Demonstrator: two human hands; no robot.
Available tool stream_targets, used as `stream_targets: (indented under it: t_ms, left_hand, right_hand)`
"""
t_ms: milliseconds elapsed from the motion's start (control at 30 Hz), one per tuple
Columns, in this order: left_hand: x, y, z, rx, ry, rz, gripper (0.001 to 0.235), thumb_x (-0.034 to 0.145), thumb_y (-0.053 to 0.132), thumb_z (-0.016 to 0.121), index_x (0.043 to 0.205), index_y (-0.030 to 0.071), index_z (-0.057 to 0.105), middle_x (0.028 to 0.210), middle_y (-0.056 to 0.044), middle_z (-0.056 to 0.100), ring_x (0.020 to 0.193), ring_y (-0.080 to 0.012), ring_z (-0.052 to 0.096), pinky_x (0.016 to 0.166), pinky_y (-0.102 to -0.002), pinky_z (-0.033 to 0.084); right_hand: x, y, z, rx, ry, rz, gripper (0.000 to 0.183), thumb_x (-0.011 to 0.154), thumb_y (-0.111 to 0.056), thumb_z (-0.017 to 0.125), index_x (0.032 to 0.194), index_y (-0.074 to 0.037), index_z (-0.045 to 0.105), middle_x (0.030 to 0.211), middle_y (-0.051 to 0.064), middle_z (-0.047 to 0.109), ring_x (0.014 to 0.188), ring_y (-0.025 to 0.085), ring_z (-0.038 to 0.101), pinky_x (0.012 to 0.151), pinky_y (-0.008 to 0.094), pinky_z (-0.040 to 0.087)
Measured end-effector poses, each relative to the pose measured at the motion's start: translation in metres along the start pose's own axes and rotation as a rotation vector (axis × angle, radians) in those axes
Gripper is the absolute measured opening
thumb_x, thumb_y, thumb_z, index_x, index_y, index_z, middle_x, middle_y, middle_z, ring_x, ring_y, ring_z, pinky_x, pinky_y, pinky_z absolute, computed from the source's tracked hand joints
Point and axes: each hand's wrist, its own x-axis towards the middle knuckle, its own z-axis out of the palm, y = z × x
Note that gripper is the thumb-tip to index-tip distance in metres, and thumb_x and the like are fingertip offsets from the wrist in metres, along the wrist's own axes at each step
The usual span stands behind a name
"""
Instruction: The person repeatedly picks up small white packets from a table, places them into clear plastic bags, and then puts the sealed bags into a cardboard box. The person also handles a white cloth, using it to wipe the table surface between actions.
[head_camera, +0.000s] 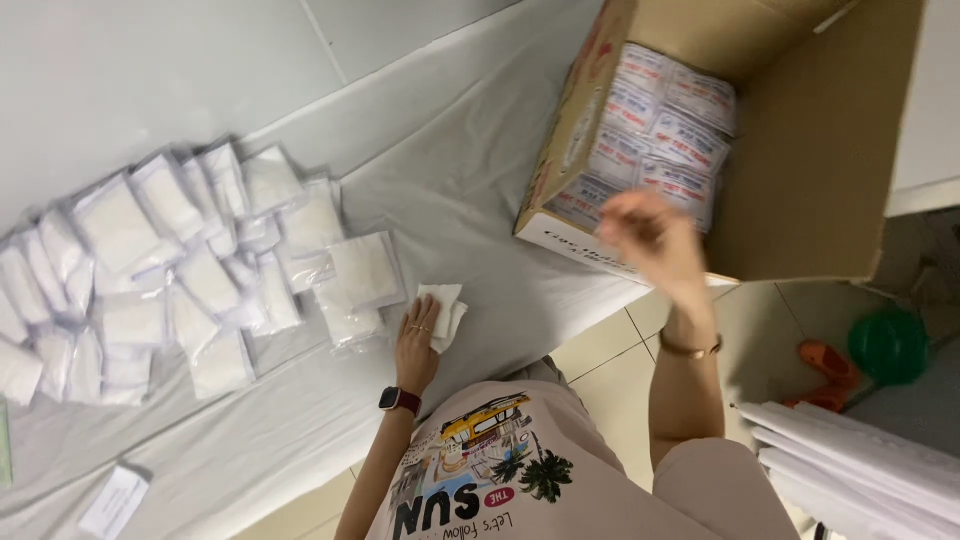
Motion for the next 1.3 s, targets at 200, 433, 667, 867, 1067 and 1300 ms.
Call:
stream_targets:
  t_ms: [200, 433, 667, 867, 1067, 1300]
  left_hand:
    - [-0.041, -0.025, -0.016, -0.017, 0.294, -0.114, 0.089, 0.075, -0.026, 0.045, 0.154, 0.016, 0.045, 0.162, -0.006, 0.044, 0.152, -0.0261, 0.039, 0.125, -0.046, 0.034]
    - [-0.073, -0.032, -0.061, -0.205, 0.572, -0.409, 0.098, 0.066, -0.030, 0.039, 0.154, 0.012, 0.044, 0.161, -0.009, 0.044, 0.149, -0.0300, 0.042, 0.116, -0.040, 0.044]
    - [-0.076, -0.045, -0.060, -0.271, 0.650, -0.469, 0.096, 0.066, -0.031, 0.037, 0.153, 0.009, 0.046, 0.162, -0.010, 0.044, 0.146, -0.0317, 0.047, 0.109, -0.037, 0.050]
    - [-0.044, -0.030, -0.055, -0.279, 0.607, -0.403, 0.096, 0.069, -0.031, 0.039, 0.154, 0.013, 0.046, 0.163, -0.009, 0.042, 0.148, -0.0290, 0.044, 0.109, -0.036, 0.052]
    - [0.014, -0.006, 0.007, 0.037, 0.302, -0.041, 0.089, 0.082, -0.021, 0.052, 0.159, 0.022, 0.038, 0.166, -0.004, 0.036, 0.154, -0.0243, 0.036, 0.123, -0.042, 0.039]
    - [0.008, -0.016, 0.032, 0.176, -0.044, 0.183, 0.075, 0.090, -0.009, 0.051, 0.158, 0.021, 0.041, 0.168, 0.001, 0.033, 0.157, -0.0231, 0.023, 0.128, -0.047, 0.024]
  right_hand:
    - [0.019, 0.040, 0.172, -0.123, -0.827, 0.174, 0.030, 0.093, -0.022, 0.073, 0.119, -0.006, 0.069, 0.102, 0.006, 0.075, 0.091, 0.016, 0.072, 0.073, 0.029, 0.060]
    - [0.051, 0.151, 0.341, -0.593, -0.595, -0.098, 0.076, 0.087, -0.026, 0.079, 0.151, -0.004, 0.044, 0.154, 0.017, 0.045, 0.143, 0.033, 0.041, 0.116, 0.046, 0.039]
    - [0.035, 0.205, 0.384, -0.898, -0.474, -0.585, 0.063, 0.090, -0.017, 0.073, 0.148, -0.010, 0.050, 0.157, 0.020, 0.046, 0.140, 0.034, 0.050, 0.106, 0.046, 0.050]
    - [0.017, 0.174, 0.312, 0.036, -0.430, 0.171, 0.033, 0.101, -0.018, 0.061, 0.130, -0.005, 0.067, 0.123, 0.017, 0.074, 0.098, 0.025, 0.076, 0.084, 0.038, 0.065]
    - [-0.032, 0.222, 0.270, 0.443, -0.307, 0.679, 0.025, 0.094, -0.015, 0.068, 0.113, 0.001, 0.068, 0.106, 0.011, 0.075, 0.094, 0.020, 0.076, 0.082, 0.037, 0.067]
    - [-0.061, 0.275, 0.259, 0.004, -0.040, 0.567, 0.019, 0.080, 0.000, 0.076, 0.097, 0.008, 0.071, 0.085, 0.015, 0.075, 0.069, 0.016, 0.068, 0.057, 0.034, 0.055]
